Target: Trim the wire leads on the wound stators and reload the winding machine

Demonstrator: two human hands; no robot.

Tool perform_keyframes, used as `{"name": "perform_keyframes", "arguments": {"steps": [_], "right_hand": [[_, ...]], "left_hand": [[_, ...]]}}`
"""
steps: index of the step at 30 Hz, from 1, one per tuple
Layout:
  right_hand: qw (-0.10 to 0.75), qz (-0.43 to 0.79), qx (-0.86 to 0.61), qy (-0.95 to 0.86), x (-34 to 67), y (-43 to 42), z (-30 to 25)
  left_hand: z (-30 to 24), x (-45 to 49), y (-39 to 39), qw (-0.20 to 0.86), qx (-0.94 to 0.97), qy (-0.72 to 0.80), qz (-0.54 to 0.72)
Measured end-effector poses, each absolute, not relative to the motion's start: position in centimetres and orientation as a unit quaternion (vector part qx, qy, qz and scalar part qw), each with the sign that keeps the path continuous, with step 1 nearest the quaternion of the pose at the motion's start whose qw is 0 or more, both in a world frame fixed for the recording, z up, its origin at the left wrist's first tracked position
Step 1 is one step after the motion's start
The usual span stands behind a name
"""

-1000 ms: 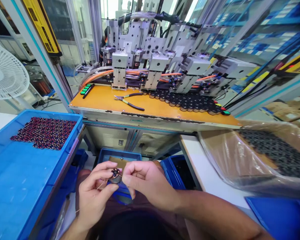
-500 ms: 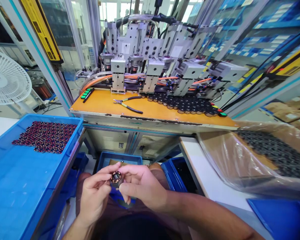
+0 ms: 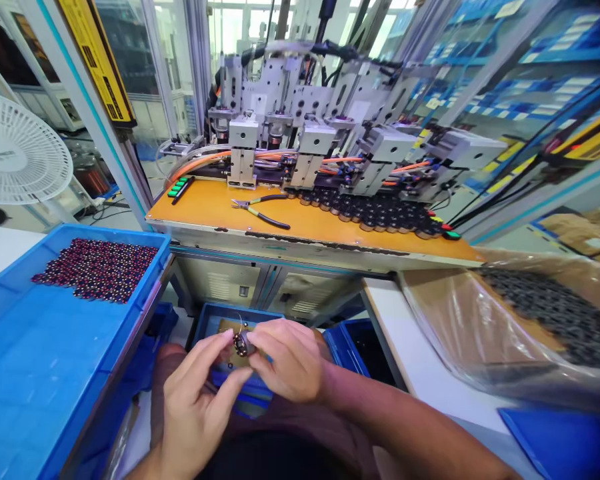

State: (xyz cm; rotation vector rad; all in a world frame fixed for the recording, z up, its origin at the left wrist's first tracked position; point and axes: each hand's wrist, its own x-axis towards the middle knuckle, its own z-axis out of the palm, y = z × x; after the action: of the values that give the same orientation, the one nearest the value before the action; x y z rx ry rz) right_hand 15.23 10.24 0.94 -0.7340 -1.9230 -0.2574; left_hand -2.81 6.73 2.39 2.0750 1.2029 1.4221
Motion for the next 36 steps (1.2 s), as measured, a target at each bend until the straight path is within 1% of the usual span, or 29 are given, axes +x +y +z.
{"name": "perform_keyframes", "arguments": {"steps": [4, 6, 10, 14, 16, 19, 21, 24, 27, 29, 31, 32, 34, 36], "right_hand": [[0.507, -0.124, -0.243, -0.818, 15.6, 9.9, 1.2], [0.506, -0.074, -0.251, -0.822, 15.6, 9.6, 1.6], [0.532, 0.075, -0.280, -0.796, 15.3, 8.8, 3.0], [0.546, 0.129, -0.285, -0.777, 15.2, 8.4, 4.2], [0.553, 0.168, -0.295, -0.761, 15.2, 8.3, 4.4], [0.562, 0.230, -0.302, -0.735, 15.1, 8.2, 4.4], [0.560, 0.256, -0.307, -0.725, 15.0, 8.2, 4.4], [0.558, 0.288, -0.316, -0.711, 15.4, 8.1, 4.2], [0.532, 0.312, -0.357, -0.702, 17.1, 8.2, 4.4], [0.517, 0.280, -0.388, -0.710, 18.6, 8.4, 5.0], [0.500, 0.186, -0.380, -0.756, 19.8, 8.7, 6.2], [0.480, 0.129, -0.353, -0.793, 20.1, 8.8, 6.9], [0.397, 0.031, -0.273, -0.876, 20.1, 9.0, 8.3], [0.300, -0.032, -0.213, -0.929, 19.6, 9.2, 9.3]], "left_hand": [[3.3, -2.7, 7.5, 0.204, 0.744, 0.418, 0.480], [3.4, -2.9, 7.7, 0.219, 0.750, 0.410, 0.471], [3.2, -3.3, 7.8, 0.226, 0.764, 0.394, 0.458], [3.2, -3.5, 7.5, 0.244, 0.749, 0.401, 0.467], [3.3, -3.6, 7.4, 0.296, 0.719, 0.412, 0.475], [3.2, -3.6, 7.6, 0.419, 0.655, 0.404, 0.482], [3.1, -3.5, 7.8, 0.471, 0.625, 0.389, 0.485], [3.2, -3.5, 7.9, 0.470, 0.618, 0.390, 0.494], [3.6, -3.8, 7.6, 0.407, 0.657, 0.402, 0.492], [3.9, -4.2, 7.5, 0.343, 0.705, 0.402, 0.472], [4.2, -4.4, 7.4, 0.291, 0.751, 0.392, 0.445], [4.2, -4.4, 7.4, 0.275, 0.768, 0.384, 0.433], [4.3, -4.3, 7.4, 0.255, 0.789, 0.369, 0.419], [4.3, -4.2, 7.4, 0.245, 0.798, 0.361, 0.416]]}}
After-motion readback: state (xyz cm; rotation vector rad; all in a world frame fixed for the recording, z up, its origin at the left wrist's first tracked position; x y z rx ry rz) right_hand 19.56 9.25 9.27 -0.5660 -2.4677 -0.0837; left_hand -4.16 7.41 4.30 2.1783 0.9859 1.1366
